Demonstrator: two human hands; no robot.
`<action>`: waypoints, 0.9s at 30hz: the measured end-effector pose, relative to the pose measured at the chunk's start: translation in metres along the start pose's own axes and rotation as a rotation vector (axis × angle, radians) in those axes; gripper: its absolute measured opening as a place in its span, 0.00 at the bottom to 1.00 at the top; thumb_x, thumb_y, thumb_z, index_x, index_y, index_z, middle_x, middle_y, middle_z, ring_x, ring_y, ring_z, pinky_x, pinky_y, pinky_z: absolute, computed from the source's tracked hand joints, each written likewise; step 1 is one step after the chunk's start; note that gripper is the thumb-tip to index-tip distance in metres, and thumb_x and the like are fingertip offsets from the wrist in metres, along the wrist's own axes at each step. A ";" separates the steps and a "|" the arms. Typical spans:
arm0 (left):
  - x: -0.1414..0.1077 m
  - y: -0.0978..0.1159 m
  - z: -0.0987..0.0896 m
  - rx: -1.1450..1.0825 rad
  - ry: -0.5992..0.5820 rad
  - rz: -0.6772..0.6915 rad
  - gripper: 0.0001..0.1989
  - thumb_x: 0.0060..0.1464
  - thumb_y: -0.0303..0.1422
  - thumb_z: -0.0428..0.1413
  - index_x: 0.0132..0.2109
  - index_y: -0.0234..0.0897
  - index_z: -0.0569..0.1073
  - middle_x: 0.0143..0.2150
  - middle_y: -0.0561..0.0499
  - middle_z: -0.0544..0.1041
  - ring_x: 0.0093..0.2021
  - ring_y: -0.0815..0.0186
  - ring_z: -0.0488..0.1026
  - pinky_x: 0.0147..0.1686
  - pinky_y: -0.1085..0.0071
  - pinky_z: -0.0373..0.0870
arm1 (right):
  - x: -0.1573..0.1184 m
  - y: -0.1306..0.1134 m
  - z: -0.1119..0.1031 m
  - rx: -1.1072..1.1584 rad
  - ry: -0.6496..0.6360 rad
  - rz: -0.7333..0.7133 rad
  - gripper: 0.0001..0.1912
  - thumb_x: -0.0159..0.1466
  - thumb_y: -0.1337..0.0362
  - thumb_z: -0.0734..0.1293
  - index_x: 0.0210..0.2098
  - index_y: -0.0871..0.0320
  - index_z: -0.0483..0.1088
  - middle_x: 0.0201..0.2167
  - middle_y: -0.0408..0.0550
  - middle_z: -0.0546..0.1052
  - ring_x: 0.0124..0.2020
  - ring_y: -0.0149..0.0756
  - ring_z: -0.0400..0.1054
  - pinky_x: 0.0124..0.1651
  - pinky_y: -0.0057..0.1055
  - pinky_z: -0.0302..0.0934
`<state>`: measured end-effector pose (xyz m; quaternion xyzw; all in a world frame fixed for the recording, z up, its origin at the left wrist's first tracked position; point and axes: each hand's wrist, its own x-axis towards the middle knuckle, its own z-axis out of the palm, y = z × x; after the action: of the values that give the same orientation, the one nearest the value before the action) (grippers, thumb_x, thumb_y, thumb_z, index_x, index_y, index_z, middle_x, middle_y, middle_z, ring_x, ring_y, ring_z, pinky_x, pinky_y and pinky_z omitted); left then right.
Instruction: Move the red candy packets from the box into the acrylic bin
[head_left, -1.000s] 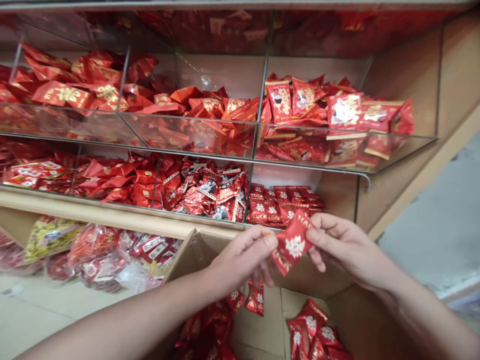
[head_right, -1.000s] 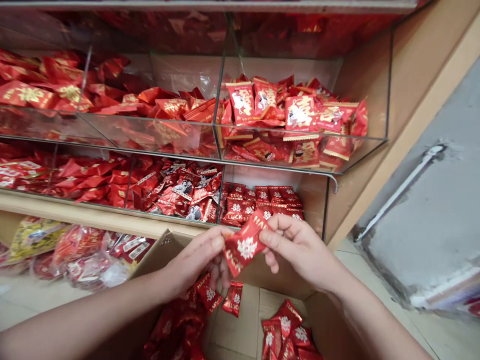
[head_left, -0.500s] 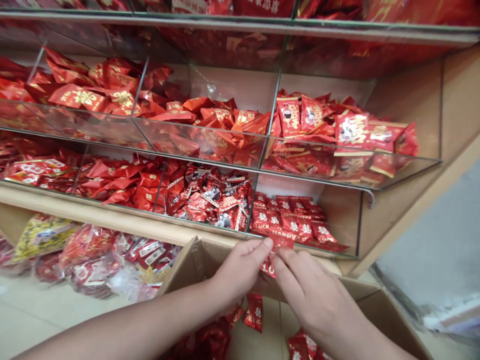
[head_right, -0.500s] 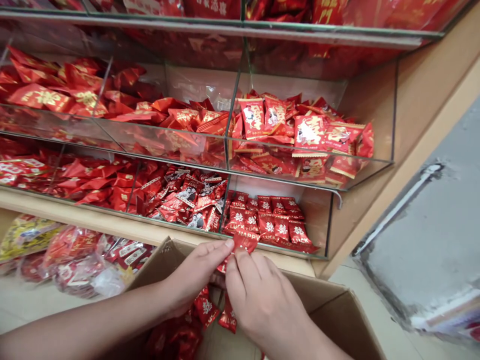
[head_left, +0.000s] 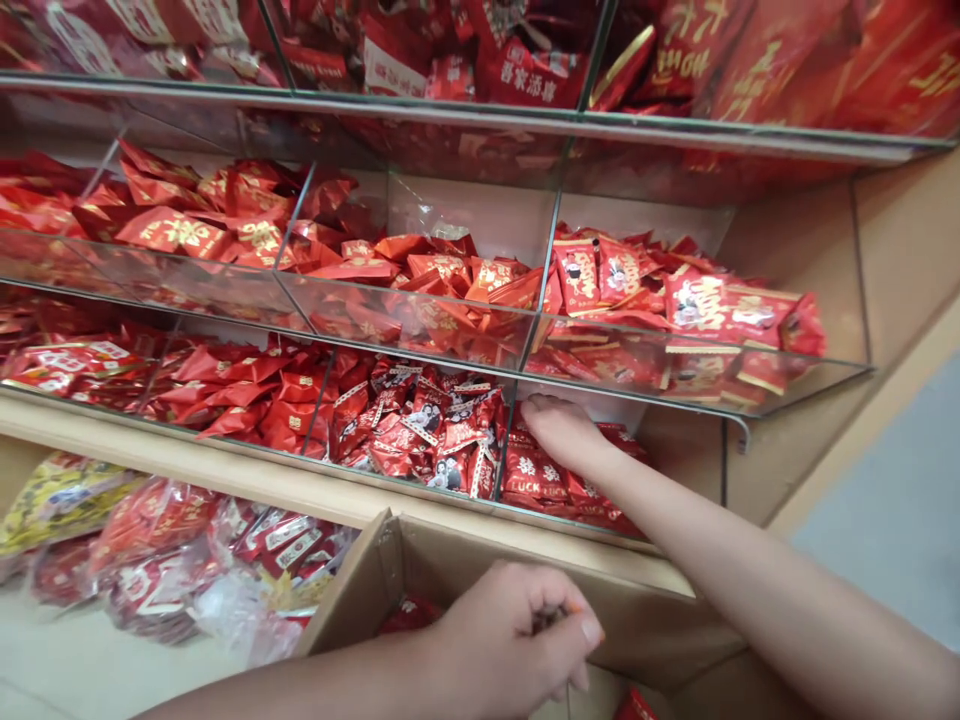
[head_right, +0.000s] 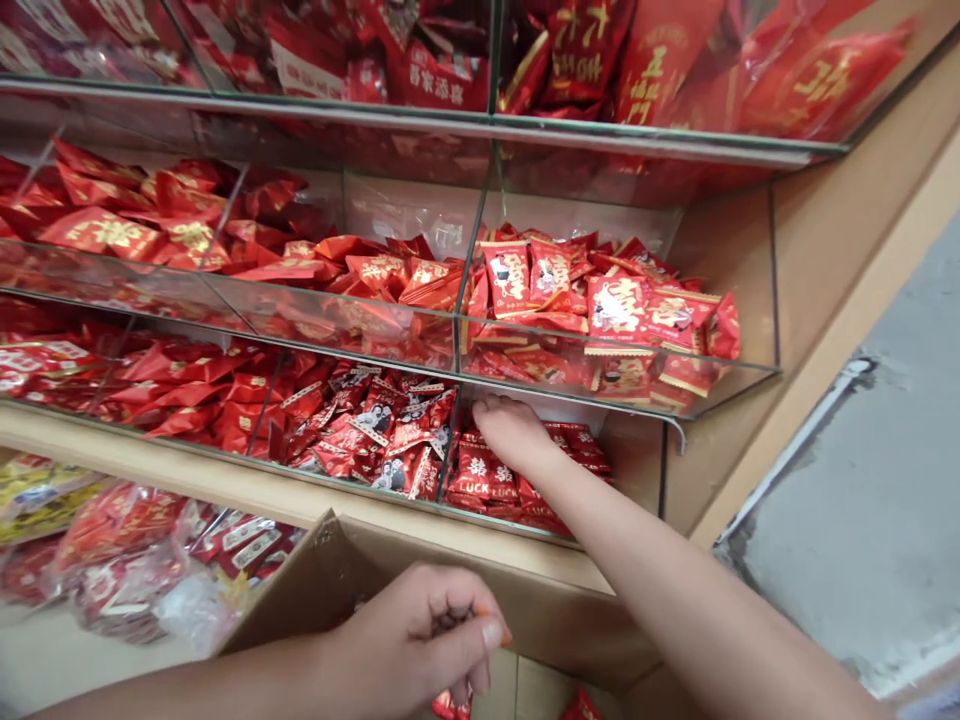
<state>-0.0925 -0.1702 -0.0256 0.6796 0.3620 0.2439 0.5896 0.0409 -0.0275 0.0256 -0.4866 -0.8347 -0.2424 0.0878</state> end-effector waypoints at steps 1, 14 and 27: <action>0.000 -0.003 0.000 0.047 -0.003 0.015 0.11 0.50 0.36 0.47 0.30 0.32 0.68 0.22 0.54 0.69 0.19 0.74 0.64 0.19 0.79 0.60 | 0.003 -0.001 0.003 0.022 -0.018 0.000 0.10 0.59 0.75 0.56 0.34 0.64 0.67 0.34 0.55 0.72 0.36 0.41 0.67 0.35 0.30 0.57; -0.008 0.005 -0.009 0.576 -0.144 0.339 0.11 0.51 0.31 0.48 0.34 0.36 0.75 0.26 0.53 0.74 0.27 0.73 0.69 0.28 0.82 0.62 | 0.009 0.007 0.014 0.352 -0.140 0.128 0.09 0.55 0.70 0.59 0.32 0.60 0.71 0.34 0.48 0.74 0.37 0.32 0.67 0.40 0.23 0.56; -0.003 -0.001 -0.008 0.798 -0.218 0.447 0.08 0.50 0.29 0.50 0.33 0.35 0.74 0.28 0.52 0.76 0.30 0.71 0.72 0.32 0.81 0.64 | 0.013 0.009 -0.001 0.407 -0.066 0.269 0.11 0.57 0.68 0.58 0.31 0.61 0.71 0.35 0.52 0.75 0.37 0.36 0.67 0.40 0.28 0.57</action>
<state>-0.1008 -0.1679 -0.0247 0.9360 0.2083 0.1339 0.2501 0.0415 -0.0144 0.0346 -0.5733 -0.7965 -0.0393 0.1882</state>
